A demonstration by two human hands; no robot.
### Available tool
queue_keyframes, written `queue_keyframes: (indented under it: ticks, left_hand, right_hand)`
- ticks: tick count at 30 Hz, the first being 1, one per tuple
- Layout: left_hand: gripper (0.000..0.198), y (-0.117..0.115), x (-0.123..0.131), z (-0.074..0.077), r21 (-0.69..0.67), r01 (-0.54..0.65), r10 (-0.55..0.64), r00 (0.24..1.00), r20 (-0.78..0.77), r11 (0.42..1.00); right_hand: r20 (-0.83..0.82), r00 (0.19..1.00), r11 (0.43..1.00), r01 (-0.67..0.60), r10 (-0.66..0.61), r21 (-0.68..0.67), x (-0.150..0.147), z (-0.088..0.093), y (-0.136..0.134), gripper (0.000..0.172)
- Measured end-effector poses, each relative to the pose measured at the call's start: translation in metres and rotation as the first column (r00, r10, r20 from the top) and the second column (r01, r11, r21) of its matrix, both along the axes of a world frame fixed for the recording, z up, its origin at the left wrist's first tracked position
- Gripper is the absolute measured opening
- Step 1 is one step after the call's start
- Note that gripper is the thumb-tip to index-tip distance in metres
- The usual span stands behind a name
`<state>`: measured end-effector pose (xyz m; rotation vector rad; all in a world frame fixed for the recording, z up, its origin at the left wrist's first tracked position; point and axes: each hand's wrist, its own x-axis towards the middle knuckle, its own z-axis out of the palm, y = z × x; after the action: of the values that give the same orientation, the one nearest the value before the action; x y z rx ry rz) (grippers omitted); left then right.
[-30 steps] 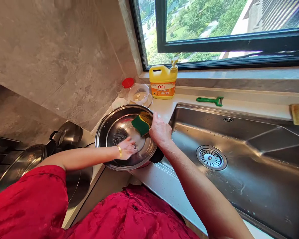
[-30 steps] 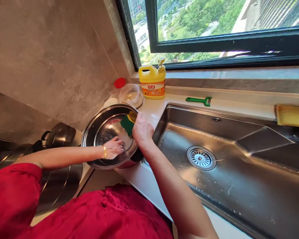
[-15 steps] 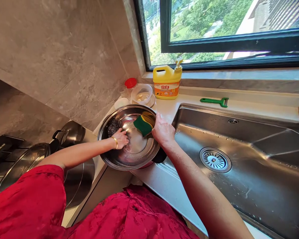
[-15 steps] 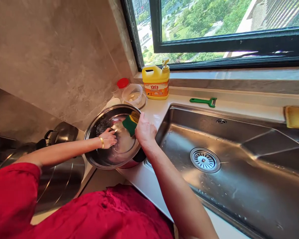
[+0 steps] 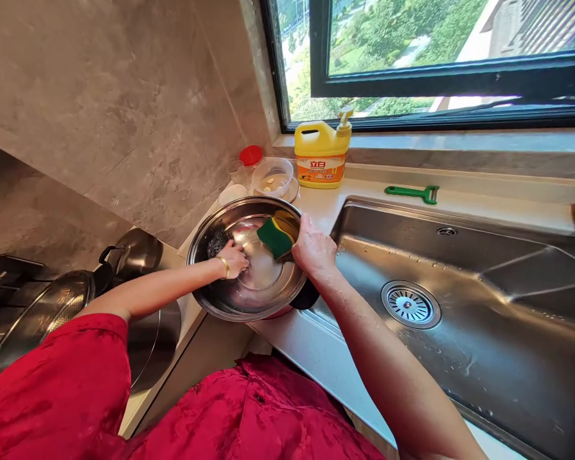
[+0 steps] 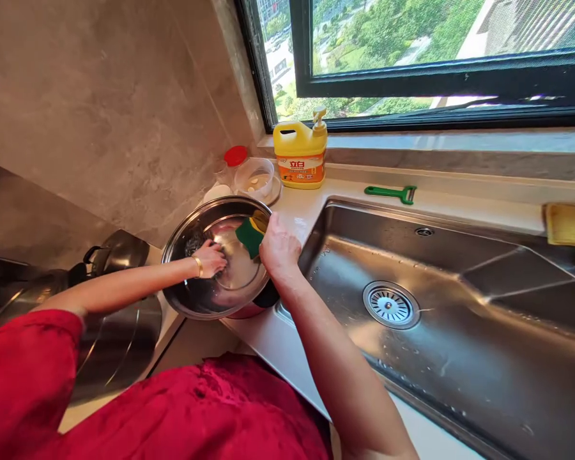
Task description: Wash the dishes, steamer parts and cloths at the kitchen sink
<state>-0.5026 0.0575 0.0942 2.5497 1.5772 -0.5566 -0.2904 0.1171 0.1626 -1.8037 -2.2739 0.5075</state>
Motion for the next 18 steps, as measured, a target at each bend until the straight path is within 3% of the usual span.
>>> queue_keyframes:
  ticks: [5,8,14,16,18]
  left_hand:
    - [0.019,0.002,0.0,-0.003,-0.087,0.036,-0.037,0.999,-0.005,0.996]
    - [0.02,0.003,-0.001,0.0,-0.068,-0.036,0.035,0.999,-0.01,0.997]
    - [0.021,-0.004,0.022,0.001,-0.083,0.011,0.001,0.991,0.137,0.996]
    - [0.02,-0.002,0.024,0.005,-0.07,-0.072,0.085,0.976,0.2,0.995]
    - [0.02,0.004,0.017,0.014,-0.079,-0.246,0.259,0.916,0.305,0.966]
  right_hand:
    - [-0.011,1.0,1.0,-0.006,0.006,-0.007,0.001,0.001,-0.001,0.049]
    - [-0.019,1.0,1.0,-0.005,0.005,-0.005,0.001,0.0,-0.001,0.05]
    - [0.0,1.0,1.0,-0.013,0.013,0.006,0.002,-0.002,0.002,0.052]
    - [0.007,1.0,1.0,-0.018,0.018,0.01,0.003,-0.001,0.003,0.052]
    - [0.008,1.0,1.0,-0.02,0.02,0.012,0.004,-0.001,0.004,0.052]
